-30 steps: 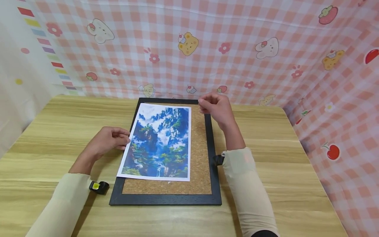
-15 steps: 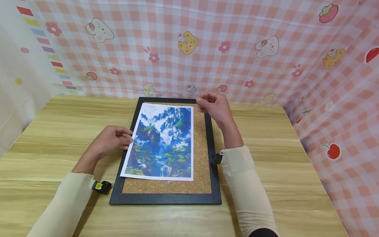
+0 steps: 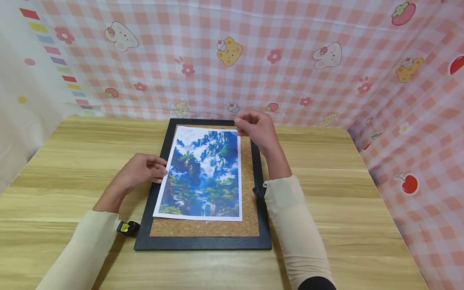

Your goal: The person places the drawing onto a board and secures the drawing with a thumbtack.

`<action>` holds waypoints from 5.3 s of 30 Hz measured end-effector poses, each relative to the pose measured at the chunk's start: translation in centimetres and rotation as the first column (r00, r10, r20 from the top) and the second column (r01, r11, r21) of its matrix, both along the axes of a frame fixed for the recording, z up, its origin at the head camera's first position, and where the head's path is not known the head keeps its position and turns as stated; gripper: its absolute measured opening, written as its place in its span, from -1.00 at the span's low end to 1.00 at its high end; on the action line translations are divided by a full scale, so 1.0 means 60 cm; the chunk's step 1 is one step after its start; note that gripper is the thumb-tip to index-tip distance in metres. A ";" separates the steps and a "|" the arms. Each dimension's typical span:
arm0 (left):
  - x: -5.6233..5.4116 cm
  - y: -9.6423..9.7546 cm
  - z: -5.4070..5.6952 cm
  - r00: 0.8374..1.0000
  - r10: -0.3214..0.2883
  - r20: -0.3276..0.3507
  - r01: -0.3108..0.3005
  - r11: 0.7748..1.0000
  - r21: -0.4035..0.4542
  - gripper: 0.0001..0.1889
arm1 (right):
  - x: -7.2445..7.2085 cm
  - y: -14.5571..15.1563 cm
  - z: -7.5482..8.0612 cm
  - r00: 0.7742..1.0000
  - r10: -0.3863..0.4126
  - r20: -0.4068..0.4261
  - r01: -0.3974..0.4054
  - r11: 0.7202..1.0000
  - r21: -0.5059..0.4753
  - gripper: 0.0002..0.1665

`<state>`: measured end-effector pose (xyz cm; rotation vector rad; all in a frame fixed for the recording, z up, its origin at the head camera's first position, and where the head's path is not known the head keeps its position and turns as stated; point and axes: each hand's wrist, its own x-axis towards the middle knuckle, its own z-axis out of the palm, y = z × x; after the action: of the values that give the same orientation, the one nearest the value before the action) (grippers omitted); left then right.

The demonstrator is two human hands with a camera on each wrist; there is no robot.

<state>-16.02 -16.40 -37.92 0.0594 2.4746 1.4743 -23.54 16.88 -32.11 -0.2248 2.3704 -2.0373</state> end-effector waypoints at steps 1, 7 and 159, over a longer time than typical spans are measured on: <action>0.000 0.000 0.000 1.000 -0.004 -0.002 0.004 1.000 0.002 -0.68 | -0.001 -0.002 0.000 1.000 0.004 -0.002 -0.004 1.000 -0.001 -0.67; -0.002 -0.001 -0.004 1.000 -0.017 0.005 0.017 1.000 0.018 -0.68 | -0.004 -0.013 0.000 1.000 0.022 0.002 -0.021 0.999 -0.026 -0.68; 0.001 0.018 -0.012 0.995 -0.032 -0.092 0.014 0.982 -0.189 -0.79 | -0.127 -0.138 -0.109 0.908 -0.100 0.407 0.081 0.995 0.064 -0.82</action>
<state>-15.94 -15.34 -38.63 0.1240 2.6683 1.2486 -31.16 8.61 -38.62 0.2935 2.1912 -1.8342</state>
